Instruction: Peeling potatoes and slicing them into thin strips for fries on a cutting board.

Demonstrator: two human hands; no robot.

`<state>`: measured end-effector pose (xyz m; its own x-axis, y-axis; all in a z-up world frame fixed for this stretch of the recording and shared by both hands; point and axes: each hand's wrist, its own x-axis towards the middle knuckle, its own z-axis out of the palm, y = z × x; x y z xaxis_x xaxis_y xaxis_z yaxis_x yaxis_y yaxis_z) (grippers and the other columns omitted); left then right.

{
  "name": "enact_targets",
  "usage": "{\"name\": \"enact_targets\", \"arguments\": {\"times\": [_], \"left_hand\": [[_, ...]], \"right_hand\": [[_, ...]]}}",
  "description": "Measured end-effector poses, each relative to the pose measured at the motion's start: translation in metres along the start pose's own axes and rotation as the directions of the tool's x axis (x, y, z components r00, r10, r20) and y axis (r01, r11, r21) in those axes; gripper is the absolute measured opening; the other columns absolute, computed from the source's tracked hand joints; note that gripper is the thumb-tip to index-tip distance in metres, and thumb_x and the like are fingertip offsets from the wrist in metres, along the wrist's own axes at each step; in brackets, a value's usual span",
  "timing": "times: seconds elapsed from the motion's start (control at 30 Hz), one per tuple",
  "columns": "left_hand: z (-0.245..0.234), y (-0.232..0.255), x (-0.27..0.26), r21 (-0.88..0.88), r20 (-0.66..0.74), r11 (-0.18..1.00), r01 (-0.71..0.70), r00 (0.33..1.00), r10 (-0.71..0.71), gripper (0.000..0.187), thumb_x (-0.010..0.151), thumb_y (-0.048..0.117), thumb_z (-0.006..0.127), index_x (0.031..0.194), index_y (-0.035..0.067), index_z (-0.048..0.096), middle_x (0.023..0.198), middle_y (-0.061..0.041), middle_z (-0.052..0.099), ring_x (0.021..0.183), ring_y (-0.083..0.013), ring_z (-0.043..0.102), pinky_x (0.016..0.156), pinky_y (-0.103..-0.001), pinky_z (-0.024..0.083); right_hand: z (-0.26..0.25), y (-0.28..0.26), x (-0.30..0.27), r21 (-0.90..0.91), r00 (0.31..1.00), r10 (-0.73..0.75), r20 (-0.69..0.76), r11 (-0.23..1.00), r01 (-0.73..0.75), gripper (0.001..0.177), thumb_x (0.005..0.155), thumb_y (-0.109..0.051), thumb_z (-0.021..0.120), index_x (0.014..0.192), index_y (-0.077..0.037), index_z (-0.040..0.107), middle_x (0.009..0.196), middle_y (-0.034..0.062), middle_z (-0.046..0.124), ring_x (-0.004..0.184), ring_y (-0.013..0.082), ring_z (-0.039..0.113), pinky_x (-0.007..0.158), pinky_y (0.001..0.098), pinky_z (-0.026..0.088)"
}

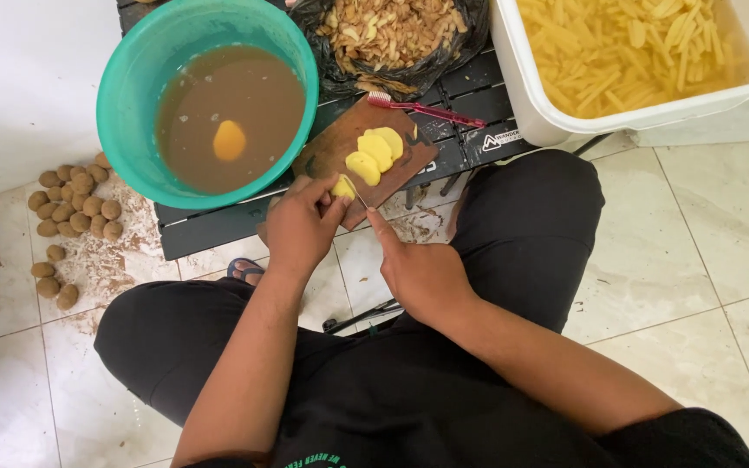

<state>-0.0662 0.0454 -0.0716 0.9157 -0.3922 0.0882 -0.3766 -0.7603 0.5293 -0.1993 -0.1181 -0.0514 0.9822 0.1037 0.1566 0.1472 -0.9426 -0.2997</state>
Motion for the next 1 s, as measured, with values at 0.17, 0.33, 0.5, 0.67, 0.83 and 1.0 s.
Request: {"name": "enact_targets", "arguments": {"times": [0.17,0.33,0.5,0.67,0.83,1.0], "left_hand": [[-0.005,0.002,0.001,-0.015,0.007,1.000,0.006,1.000,-0.006,0.033,0.090,0.034,0.080,0.120,0.021,0.077,0.089,-0.002,0.066,0.091,-0.0293,0.070,0.088,-0.042,0.049],[-0.008,0.003,0.003,-0.010,0.030,0.999,0.038,0.999,-0.038,0.033,0.090,0.037,0.079,0.121,0.025,0.077,0.088,0.000,0.066,0.088,-0.0279,0.070,0.085,-0.042,0.052],[-0.005,0.000,0.004,0.010,0.014,1.000,0.022,1.000,-0.022,0.030,0.091,0.036,0.078,0.119,0.026,0.078,0.088,0.001,0.065,0.086,-0.0305,0.069,0.083,-0.044,0.053],[-0.003,0.000,-0.003,-0.002,-0.013,1.000,-0.002,1.000,0.002,0.033,0.090,0.036,0.078,0.121,0.023,0.076,0.087,0.000,0.065,0.088,-0.0275,0.070,0.088,-0.042,0.049],[0.001,-0.003,-0.004,-0.057,-0.052,0.998,-0.021,0.998,0.018,0.035,0.090,0.033,0.079,0.123,0.020,0.075,0.086,0.001,0.065,0.088,-0.0262,0.070,0.091,-0.041,0.047],[0.004,-0.009,-0.004,-0.047,-0.065,0.997,-0.058,0.996,0.055,0.034,0.092,0.034,0.079,0.121,0.018,0.073,0.086,0.000,0.065,0.089,-0.0246,0.070,0.091,-0.039,0.046]], "right_hand": [[-0.001,0.001,0.005,0.085,0.999,0.001,0.041,0.996,-0.005,0.059,0.095,-0.011,0.051,0.152,0.001,0.041,0.048,0.0066,0.058,0.035,0.0224,0.053,0.037,0.0329,0.040],[0.004,0.005,0.016,0.073,0.999,-0.011,0.035,0.997,0.009,0.059,0.095,-0.010,0.051,0.152,0.002,0.041,0.046,0.0063,0.058,0.033,0.0231,0.052,0.037,0.0329,0.039],[0.033,0.006,0.022,-0.109,0.997,-0.054,-0.061,0.993,0.047,0.065,0.092,-0.010,0.054,0.154,0.000,0.039,0.047,0.0029,0.056,0.035,0.0164,0.052,0.039,0.0286,0.041],[0.030,0.011,0.024,0.173,0.995,0.096,-0.027,0.981,-0.090,0.062,0.099,-0.018,0.044,0.159,-0.007,0.031,0.054,0.0135,0.063,0.045,0.0355,0.063,0.046,0.0444,0.045],[0.016,0.005,0.011,0.163,0.991,0.120,-0.067,0.981,-0.107,0.059,0.100,-0.019,0.038,0.158,-0.008,0.037,0.055,0.0146,0.064,0.047,0.0365,0.064,0.048,0.0416,0.046],[0.009,0.001,-0.006,-0.032,0.998,0.008,-0.070,0.999,-0.010,0.063,0.095,-0.012,0.047,0.157,-0.008,0.037,0.049,0.0090,0.062,0.039,0.0240,0.060,0.041,0.0309,0.045]]}}
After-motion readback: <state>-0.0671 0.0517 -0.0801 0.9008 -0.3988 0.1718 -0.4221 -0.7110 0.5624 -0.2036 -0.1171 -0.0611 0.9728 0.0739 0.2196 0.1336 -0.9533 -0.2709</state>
